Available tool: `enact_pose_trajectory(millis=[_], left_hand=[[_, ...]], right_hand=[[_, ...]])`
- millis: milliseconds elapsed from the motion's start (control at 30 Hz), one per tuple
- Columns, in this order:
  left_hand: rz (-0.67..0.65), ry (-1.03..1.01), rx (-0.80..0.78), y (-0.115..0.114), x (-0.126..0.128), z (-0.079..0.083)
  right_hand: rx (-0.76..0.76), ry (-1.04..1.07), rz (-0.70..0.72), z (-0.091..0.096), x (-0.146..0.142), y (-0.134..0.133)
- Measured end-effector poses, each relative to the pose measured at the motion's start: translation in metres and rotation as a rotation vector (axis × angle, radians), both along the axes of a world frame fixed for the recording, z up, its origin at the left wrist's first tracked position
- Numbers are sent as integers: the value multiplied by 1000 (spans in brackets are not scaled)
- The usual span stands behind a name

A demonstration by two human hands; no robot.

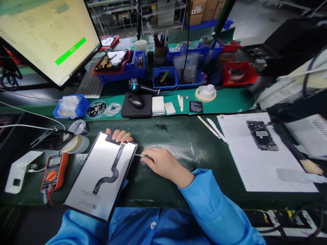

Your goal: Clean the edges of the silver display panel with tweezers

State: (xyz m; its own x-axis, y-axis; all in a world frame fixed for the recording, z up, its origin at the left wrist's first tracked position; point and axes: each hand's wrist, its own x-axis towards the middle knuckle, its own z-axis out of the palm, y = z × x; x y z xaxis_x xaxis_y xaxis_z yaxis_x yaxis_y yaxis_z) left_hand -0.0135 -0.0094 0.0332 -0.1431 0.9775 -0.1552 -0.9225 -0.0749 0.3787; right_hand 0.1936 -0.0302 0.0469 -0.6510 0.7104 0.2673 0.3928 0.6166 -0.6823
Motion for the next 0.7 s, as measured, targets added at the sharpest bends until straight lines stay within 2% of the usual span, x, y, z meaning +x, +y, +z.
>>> enact_pose_trajectory(millis=[133,333,567,700], left_hand=[[-9,53,-32,1,-1,0],[18,132,-90,-3,2,8],[24,153,-88,-4,5,19],[12,134,-92,-5,6,22]], right_hand=[[34,-34,23,-2,1,2],[-74,-2,-33,0,-1,-1],[1,-35,14,0,0,1],[-67,-11,-25,2,0,-1]])
